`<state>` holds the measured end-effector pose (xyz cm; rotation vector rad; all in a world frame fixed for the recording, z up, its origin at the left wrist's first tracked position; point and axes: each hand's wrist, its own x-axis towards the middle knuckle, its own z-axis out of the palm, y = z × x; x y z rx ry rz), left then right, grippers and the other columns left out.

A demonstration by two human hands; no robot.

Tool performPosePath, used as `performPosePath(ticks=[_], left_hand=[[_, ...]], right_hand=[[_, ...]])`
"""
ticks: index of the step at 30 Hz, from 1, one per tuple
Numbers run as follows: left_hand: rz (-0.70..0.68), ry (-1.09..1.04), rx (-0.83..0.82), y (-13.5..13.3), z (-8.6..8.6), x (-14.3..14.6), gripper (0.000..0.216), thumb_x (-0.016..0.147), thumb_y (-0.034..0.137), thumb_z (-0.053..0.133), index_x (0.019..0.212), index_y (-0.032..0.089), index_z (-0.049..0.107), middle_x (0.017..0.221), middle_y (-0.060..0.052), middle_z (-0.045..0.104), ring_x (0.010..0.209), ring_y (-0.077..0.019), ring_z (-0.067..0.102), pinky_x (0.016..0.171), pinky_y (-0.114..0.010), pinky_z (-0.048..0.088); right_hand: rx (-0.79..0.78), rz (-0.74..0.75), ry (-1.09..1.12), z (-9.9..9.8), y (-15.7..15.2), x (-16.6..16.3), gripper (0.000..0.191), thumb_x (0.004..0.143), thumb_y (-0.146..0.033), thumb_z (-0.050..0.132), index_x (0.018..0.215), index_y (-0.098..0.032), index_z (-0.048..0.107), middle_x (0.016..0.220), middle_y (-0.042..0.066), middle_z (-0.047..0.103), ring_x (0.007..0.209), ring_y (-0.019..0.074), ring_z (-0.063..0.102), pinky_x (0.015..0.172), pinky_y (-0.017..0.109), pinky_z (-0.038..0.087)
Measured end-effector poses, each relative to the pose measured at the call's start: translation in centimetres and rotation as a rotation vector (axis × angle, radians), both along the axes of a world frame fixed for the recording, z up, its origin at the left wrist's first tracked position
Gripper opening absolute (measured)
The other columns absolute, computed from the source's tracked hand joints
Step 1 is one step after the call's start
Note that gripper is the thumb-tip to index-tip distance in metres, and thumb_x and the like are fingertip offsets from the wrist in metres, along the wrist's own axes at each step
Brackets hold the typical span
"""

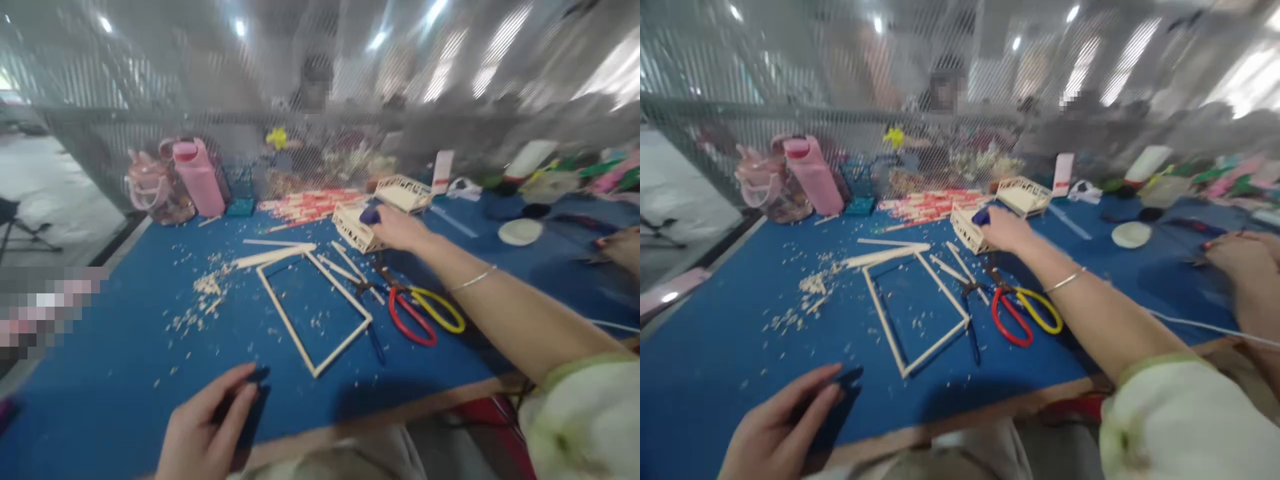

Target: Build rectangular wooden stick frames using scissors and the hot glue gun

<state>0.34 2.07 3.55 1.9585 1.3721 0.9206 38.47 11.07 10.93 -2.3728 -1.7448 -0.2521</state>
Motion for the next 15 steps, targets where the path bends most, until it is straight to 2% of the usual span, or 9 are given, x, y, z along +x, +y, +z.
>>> performPosePath(ticks=[2, 3, 4, 5, 7, 9, 10, 12, 15], left_hand=[[0.051, -0.003, -0.038, -0.5, 0.2, 0.3, 0.030, 0.079, 0.046, 0.059, 0.092, 0.023, 0.074, 0.073, -0.002, 0.076, 0.065, -0.0186, 0.071, 0.062, -0.025, 0.057], [0.056, 0.005, -0.045, -0.8, 0.1, 0.5, 0.030, 0.081, 0.044, 0.058, 0.093, 0.022, 0.074, 0.071, -0.002, 0.075, 0.065, -0.0175, 0.069, 0.063, -0.026, 0.056], [0.058, 0.014, -0.042, -1.0, 0.0, 0.7, 0.029, 0.082, 0.041, 0.058, 0.095, 0.021, 0.073, 0.071, -0.001, 0.074, 0.064, -0.0161, 0.068, 0.063, -0.025, 0.056], [0.049, 0.025, -0.032, -1.2, -0.1, 0.9, 0.027, 0.083, 0.039, 0.058, 0.097, 0.020, 0.072, 0.072, -0.001, 0.073, 0.063, -0.0146, 0.067, 0.063, -0.024, 0.055], [-0.005, 0.048, 0.014, -1.4, -0.1, 1.3, 0.024, 0.085, 0.033, 0.058, 0.102, 0.020, 0.069, 0.073, 0.000, 0.071, 0.061, -0.0115, 0.064, 0.059, -0.021, 0.053], [-0.118, 0.081, 0.104, -1.1, 0.3, 1.9, 0.025, 0.086, 0.029, 0.058, 0.109, 0.021, 0.065, 0.079, 0.000, 0.070, 0.061, -0.0097, 0.063, 0.056, -0.019, 0.052], [-0.192, 0.114, 0.160, -0.7, 0.6, 2.3, 0.026, 0.087, 0.027, 0.057, 0.112, 0.022, 0.063, 0.085, -0.001, 0.069, 0.064, -0.0097, 0.063, 0.058, -0.019, 0.053], [-0.353, 0.215, 0.286, 0.3, 1.2, 3.1, 0.030, 0.087, 0.023, 0.056, 0.117, 0.023, 0.060, 0.101, -0.004, 0.066, 0.077, -0.0121, 0.066, 0.067, -0.023, 0.056], [-0.540, 0.380, 0.458, 2.1, 1.8, 4.4, 0.030, 0.088, 0.019, 0.053, 0.118, 0.022, 0.059, 0.120, -0.009, 0.061, 0.101, -0.0181, 0.064, 0.082, -0.029, 0.056]], right_hand=[[0.024, -0.023, 0.007, -0.2, -1.2, -0.9, 0.051, 0.085, -0.027, 0.038, 0.120, 0.005, 0.055, 0.118, 0.028, 0.062, 0.108, 0.0357, 0.061, 0.080, 0.041, 0.048], [0.055, -0.001, -0.004, -0.3, -2.1, -1.5, 0.067, 0.087, -0.031, 0.017, 0.124, 0.013, 0.049, 0.126, 0.026, 0.055, 0.119, 0.0383, 0.050, 0.083, 0.041, 0.041], [0.112, 0.007, -0.010, -0.4, -3.4, -2.3, 0.075, 0.085, -0.036, 0.011, 0.128, 0.015, 0.045, 0.130, 0.026, 0.051, 0.123, 0.0401, 0.044, 0.084, 0.044, 0.038], [0.227, 0.110, -0.012, -0.6, -4.8, -3.4, 0.077, 0.084, -0.040, 0.012, 0.126, 0.014, 0.047, 0.129, 0.023, 0.053, 0.121, 0.0392, 0.046, 0.083, 0.045, 0.037], [0.347, 0.475, 0.039, -1.2, -7.9, -5.8, 0.063, 0.088, -0.042, 0.027, 0.118, 0.002, 0.060, 0.120, 0.016, 0.063, 0.113, 0.0296, 0.056, 0.088, 0.043, 0.039], [0.307, 0.834, 0.070, -2.4, -10.7, -8.4, 0.033, 0.089, -0.035, 0.046, 0.100, -0.016, 0.071, 0.103, 0.009, 0.072, 0.099, 0.0221, 0.063, 0.089, 0.043, 0.043], [0.267, 0.916, 0.081, -3.1, -11.8, -9.5, 0.025, 0.089, -0.030, 0.050, 0.096, -0.020, 0.071, 0.102, 0.008, 0.072, 0.096, 0.0215, 0.063, 0.088, 0.044, 0.044], [0.233, 0.970, 0.095, -4.6, -13.1, -11.1, 0.018, 0.088, -0.023, 0.054, 0.095, -0.020, 0.070, 0.102, 0.008, 0.072, 0.094, 0.0221, 0.062, 0.088, 0.045, 0.043], [0.295, 0.923, 0.087, -6.4, -13.4, -11.8, 0.016, 0.087, -0.019, 0.056, 0.098, -0.020, 0.068, 0.101, 0.006, 0.073, 0.097, 0.0219, 0.060, 0.096, 0.049, 0.035]])
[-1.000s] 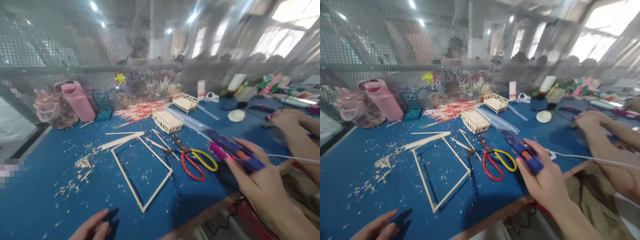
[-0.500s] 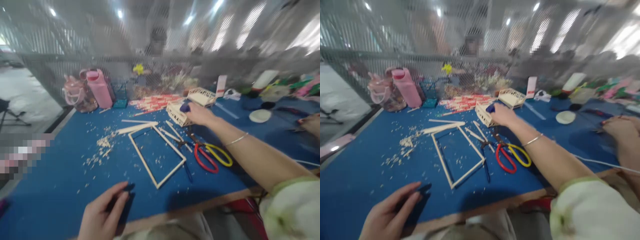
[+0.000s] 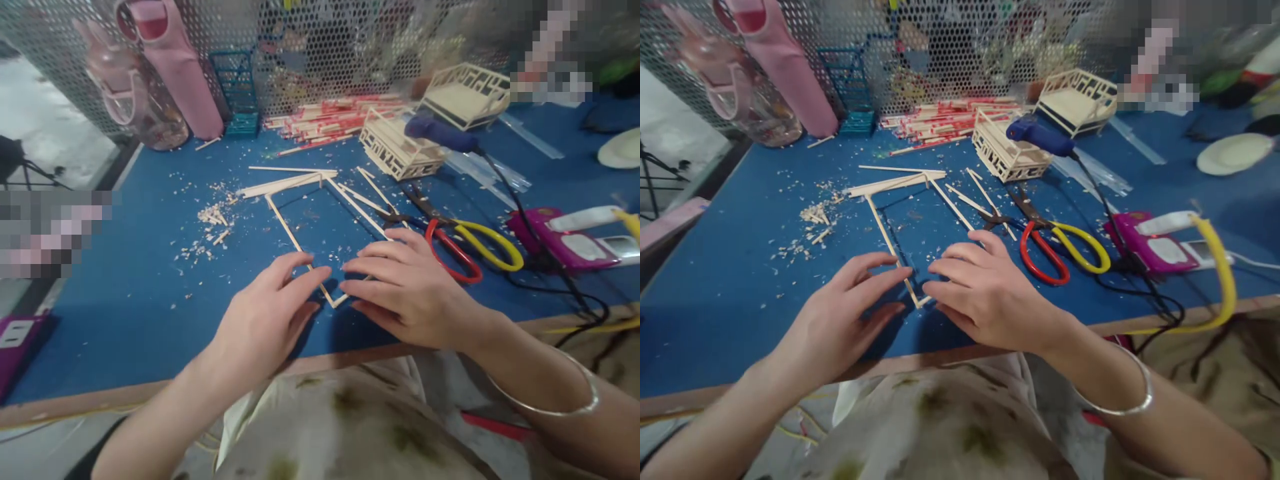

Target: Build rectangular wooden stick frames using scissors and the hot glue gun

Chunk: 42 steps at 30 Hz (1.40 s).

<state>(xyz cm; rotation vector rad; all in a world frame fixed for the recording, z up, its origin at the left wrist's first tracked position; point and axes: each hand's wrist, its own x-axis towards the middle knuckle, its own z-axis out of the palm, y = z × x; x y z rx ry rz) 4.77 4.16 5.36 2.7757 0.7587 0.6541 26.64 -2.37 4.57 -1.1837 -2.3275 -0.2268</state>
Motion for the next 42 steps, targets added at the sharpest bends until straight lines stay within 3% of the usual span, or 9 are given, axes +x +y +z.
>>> performPosePath(ticks=[4, 9, 15, 21, 29, 42], left_hand=[[-0.154, 0.085, 0.161, 1.8, -0.2, 1.2, 0.022, 0.091, 0.020, 0.049, 0.110, 0.019, 0.060, 0.119, -0.009, 0.064, 0.092, -0.0171, 0.069, 0.071, -0.025, 0.058], [-0.263, -0.023, 0.320, 3.0, -1.0, 1.6, 0.017, 0.093, 0.022, 0.047, 0.103, 0.017, 0.060, 0.107, -0.008, 0.071, 0.074, -0.0131, 0.070, 0.058, -0.021, 0.055], [-0.382, -0.117, 0.210, 3.7, -1.7, 1.3, 0.011, 0.091, 0.020, 0.053, 0.098, 0.016, 0.060, 0.096, -0.007, 0.072, 0.082, -0.0133, 0.070, 0.069, -0.021, 0.057], [-0.398, -0.163, 0.130, 3.9, -1.9, 1.3, 0.009, 0.089, 0.018, 0.057, 0.095, 0.016, 0.062, 0.094, -0.007, 0.072, 0.085, -0.0120, 0.069, 0.075, -0.020, 0.056], [-0.387, -0.174, 0.128, 3.8, -1.9, 1.2, 0.007, 0.088, 0.018, 0.059, 0.093, 0.016, 0.064, 0.095, -0.006, 0.073, 0.085, -0.0115, 0.069, 0.076, -0.019, 0.056], [-0.390, -0.168, 0.122, 3.7, -1.9, 1.4, 0.006, 0.086, 0.017, 0.060, 0.092, 0.015, 0.063, 0.094, -0.006, 0.072, 0.083, -0.0117, 0.069, 0.072, -0.018, 0.055]], right_hand=[[0.153, -0.078, 0.052, -1.3, 0.1, 0.2, 0.011, 0.086, -0.022, 0.059, 0.093, -0.026, 0.067, 0.097, -0.001, 0.073, 0.098, 0.0199, 0.058, 0.104, 0.049, 0.028], [0.236, -0.161, 0.076, -2.2, -0.2, -0.1, 0.012, 0.083, -0.022, 0.059, 0.088, -0.029, 0.067, 0.097, -0.003, 0.070, 0.098, 0.0198, 0.058, 0.104, 0.050, 0.029], [0.281, -0.134, 0.102, -2.4, 0.0, -0.7, 0.014, 0.087, -0.026, 0.058, 0.088, -0.033, 0.069, 0.093, -0.005, 0.071, 0.096, 0.0180, 0.058, 0.106, 0.051, 0.027], [0.319, -0.146, 0.130, -2.7, 0.4, -0.7, 0.014, 0.086, -0.024, 0.065, 0.077, -0.034, 0.069, 0.082, -0.009, 0.072, 0.088, 0.0143, 0.061, 0.107, 0.046, 0.025], [0.291, -0.154, 0.178, -2.8, 0.5, -0.8, 0.018, 0.090, -0.023, 0.059, 0.078, -0.030, 0.071, 0.074, -0.009, 0.072, 0.083, 0.0134, 0.061, 0.109, 0.044, 0.021], [0.277, -0.120, 0.156, -2.7, 0.3, -0.8, 0.018, 0.088, -0.019, 0.056, 0.084, -0.030, 0.069, 0.080, -0.007, 0.072, 0.086, 0.0152, 0.062, 0.109, 0.049, 0.023]])
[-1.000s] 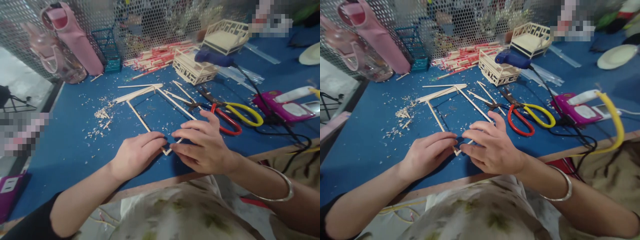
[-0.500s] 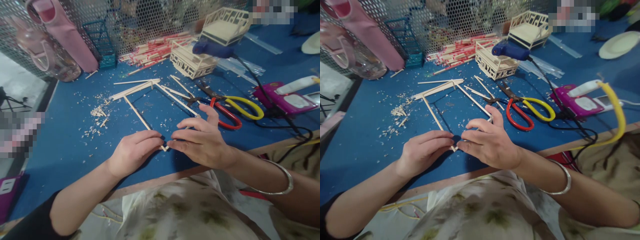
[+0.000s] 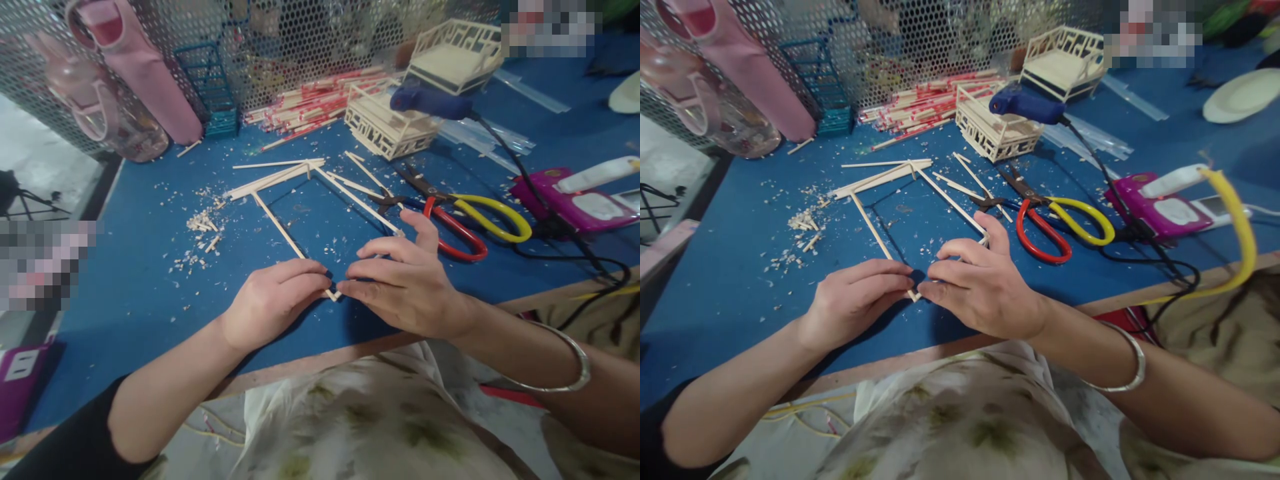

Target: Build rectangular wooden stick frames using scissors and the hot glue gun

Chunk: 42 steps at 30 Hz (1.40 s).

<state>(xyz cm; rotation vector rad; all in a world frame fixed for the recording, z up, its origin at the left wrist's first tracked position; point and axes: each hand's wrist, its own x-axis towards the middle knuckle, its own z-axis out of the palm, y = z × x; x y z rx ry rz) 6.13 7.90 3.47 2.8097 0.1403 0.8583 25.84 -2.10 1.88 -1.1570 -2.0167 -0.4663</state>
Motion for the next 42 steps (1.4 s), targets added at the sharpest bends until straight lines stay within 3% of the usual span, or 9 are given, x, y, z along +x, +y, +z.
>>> performPosePath(ticks=[4, 7, 9, 12, 15, 24, 42], left_hand=[[0.005, 0.036, -0.018, 0.1, 0.1, -0.1, 0.010, 0.088, 0.017, 0.058, 0.096, 0.017, 0.063, 0.096, -0.006, 0.072, 0.085, -0.0121, 0.069, 0.073, -0.020, 0.056], [0.007, 0.034, -0.026, 0.3, 0.3, -0.3, 0.015, 0.089, 0.015, 0.054, 0.101, 0.018, 0.062, 0.098, -0.007, 0.072, 0.089, -0.0122, 0.069, 0.076, -0.021, 0.057], [0.027, 0.043, -0.028, 0.4, 0.4, -0.4, 0.016, 0.090, 0.015, 0.053, 0.102, 0.017, 0.063, 0.099, -0.007, 0.072, 0.089, -0.0120, 0.069, 0.077, -0.021, 0.057], [0.047, 0.053, -0.021, 0.6, 0.8, -0.4, 0.015, 0.092, 0.018, 0.051, 0.100, 0.017, 0.064, 0.097, -0.008, 0.072, 0.085, -0.0116, 0.070, 0.076, -0.020, 0.058], [0.043, 0.037, -0.003, 0.8, 1.0, -0.4, 0.016, 0.093, 0.022, 0.050, 0.096, 0.017, 0.064, 0.093, -0.007, 0.072, 0.081, -0.0114, 0.070, 0.075, -0.020, 0.058], [0.059, 0.032, 0.003, 1.1, 1.1, -0.3, 0.015, 0.092, 0.018, 0.049, 0.089, 0.017, 0.064, 0.091, -0.006, 0.074, 0.079, -0.0106, 0.071, 0.074, -0.018, 0.058], [0.053, 0.026, -0.038, 1.0, 0.7, -0.4, 0.013, 0.090, 0.013, 0.052, 0.087, 0.017, 0.064, 0.093, -0.007, 0.074, 0.081, -0.0111, 0.071, 0.074, -0.019, 0.059]], right_hand=[[-0.005, -0.033, 0.013, 0.5, -0.4, 0.6, 0.034, 0.080, -0.017, 0.052, 0.108, -0.035, 0.062, 0.102, -0.005, 0.071, 0.093, 0.0200, 0.064, 0.106, 0.055, 0.028], [0.143, -0.203, 0.244, 0.9, -0.4, 1.7, 0.042, 0.077, -0.017, 0.053, 0.117, -0.029, 0.056, 0.104, 0.003, 0.069, 0.096, 0.0250, 0.064, 0.099, 0.055, 0.038], [0.198, -0.386, 0.419, 1.0, -0.4, 2.6, 0.037, 0.078, -0.016, 0.054, 0.114, -0.025, 0.058, 0.102, 0.007, 0.068, 0.095, 0.0260, 0.064, 0.091, 0.049, 0.046], [0.059, -0.539, 0.541, 0.8, -0.6, 3.2, 0.026, 0.079, -0.013, 0.054, 0.102, -0.022, 0.062, 0.092, 0.007, 0.069, 0.085, 0.0221, 0.066, 0.076, 0.037, 0.053], [-0.054, -0.490, 0.501, 0.2, -0.9, 2.9, 0.021, 0.080, -0.013, 0.053, 0.097, -0.020, 0.064, 0.086, 0.006, 0.071, 0.077, 0.0193, 0.067, 0.071, 0.033, 0.054], [-0.076, -0.565, 0.360, -0.6, -0.5, 2.1, 0.017, 0.083, -0.014, 0.054, 0.083, -0.019, 0.070, 0.082, 0.005, 0.074, 0.080, 0.0230, 0.067, 0.078, 0.042, 0.046], [-0.068, -0.550, 0.297, -0.9, -0.6, 2.0, 0.017, 0.084, -0.013, 0.055, 0.079, -0.021, 0.070, 0.077, 0.002, 0.075, 0.073, 0.0197, 0.067, 0.086, 0.043, 0.038]])
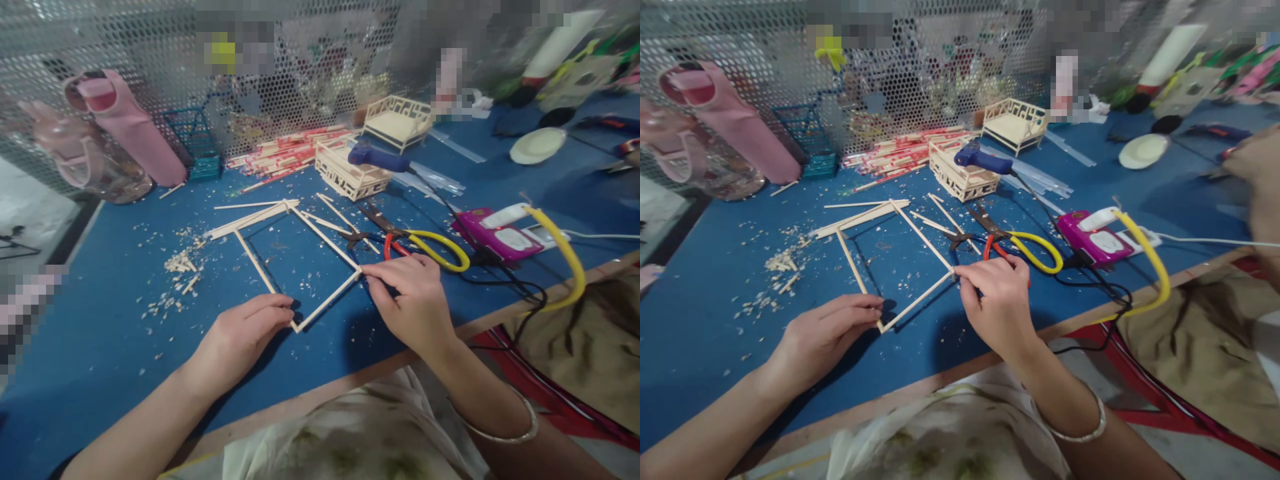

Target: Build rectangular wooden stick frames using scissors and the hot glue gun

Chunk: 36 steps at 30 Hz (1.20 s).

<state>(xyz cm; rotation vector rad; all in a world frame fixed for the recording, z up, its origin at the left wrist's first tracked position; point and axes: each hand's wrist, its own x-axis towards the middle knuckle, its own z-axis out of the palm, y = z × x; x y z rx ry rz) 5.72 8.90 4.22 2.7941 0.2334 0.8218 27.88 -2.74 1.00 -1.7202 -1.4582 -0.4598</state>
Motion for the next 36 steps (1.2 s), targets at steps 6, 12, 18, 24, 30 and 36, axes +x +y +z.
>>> performPosePath(ticks=[6, 12, 18, 24, 30, 36], left_hand=[[-0.020, 0.012, -0.026, -0.2, -0.1, -0.1, 0.013, 0.090, 0.013, 0.052, 0.087, 0.017, 0.064, 0.094, -0.007, 0.074, 0.086, -0.0120, 0.071, 0.075, -0.020, 0.059], [-0.018, 0.011, -0.012, -0.3, -0.2, -0.3, 0.011, 0.090, 0.013, 0.053, 0.089, 0.016, 0.064, 0.095, -0.008, 0.074, 0.088, -0.0122, 0.070, 0.076, -0.020, 0.059], [-0.029, 0.005, 0.001, -0.2, -0.1, -0.2, 0.010, 0.089, 0.013, 0.054, 0.091, 0.015, 0.063, 0.095, -0.009, 0.074, 0.088, -0.0123, 0.070, 0.077, -0.020, 0.058], [-0.005, 0.038, 0.027, -0.1, 0.0, -0.3, 0.014, 0.091, 0.017, 0.052, 0.099, 0.016, 0.064, 0.100, -0.009, 0.073, 0.088, -0.0138, 0.071, 0.077, -0.023, 0.059], [-0.012, 0.178, -0.004, 0.3, 1.5, -1.4, 0.033, 0.086, 0.008, 0.045, 0.111, 0.021, 0.062, 0.120, -0.009, 0.067, 0.090, -0.0142, 0.071, 0.069, -0.021, 0.058], [0.245, 0.006, -0.064, 0.8, 2.7, -2.6, 0.027, 0.087, 0.013, 0.046, 0.104, 0.020, 0.065, 0.103, -0.007, 0.072, 0.087, -0.0129, 0.070, 0.072, -0.019, 0.056]], right_hand=[[-0.004, 0.002, -0.025, -0.3, -0.2, 0.2, 0.017, 0.084, -0.016, 0.055, 0.079, -0.023, 0.070, 0.076, 0.002, 0.075, 0.071, 0.0212, 0.067, 0.084, 0.043, 0.039], [0.005, 0.003, -0.047, -0.2, -0.2, 0.1, 0.016, 0.084, -0.016, 0.056, 0.078, -0.023, 0.069, 0.076, 0.003, 0.075, 0.070, 0.0215, 0.067, 0.084, 0.044, 0.041], [0.005, -0.029, -0.054, -0.2, -0.2, -0.1, 0.016, 0.084, -0.016, 0.056, 0.080, -0.022, 0.070, 0.076, 0.003, 0.075, 0.071, 0.0226, 0.067, 0.086, 0.047, 0.039], [0.007, -0.076, -0.033, -0.2, -0.1, -0.1, 0.014, 0.085, -0.017, 0.054, 0.085, -0.021, 0.068, 0.078, 0.004, 0.074, 0.072, 0.0222, 0.066, 0.088, 0.046, 0.039], [0.060, -0.112, 0.027, 0.1, 0.2, -0.3, 0.012, 0.085, -0.021, 0.053, 0.094, -0.019, 0.061, 0.072, 0.002, 0.065, 0.069, 0.0197, 0.061, 0.077, 0.039, 0.043], [0.167, -0.099, 0.033, 0.2, 0.1, -0.2, 0.017, 0.091, -0.031, 0.050, 0.077, -0.023, 0.053, 0.065, 0.000, 0.060, 0.063, 0.0185, 0.056, 0.067, 0.033, 0.042]])
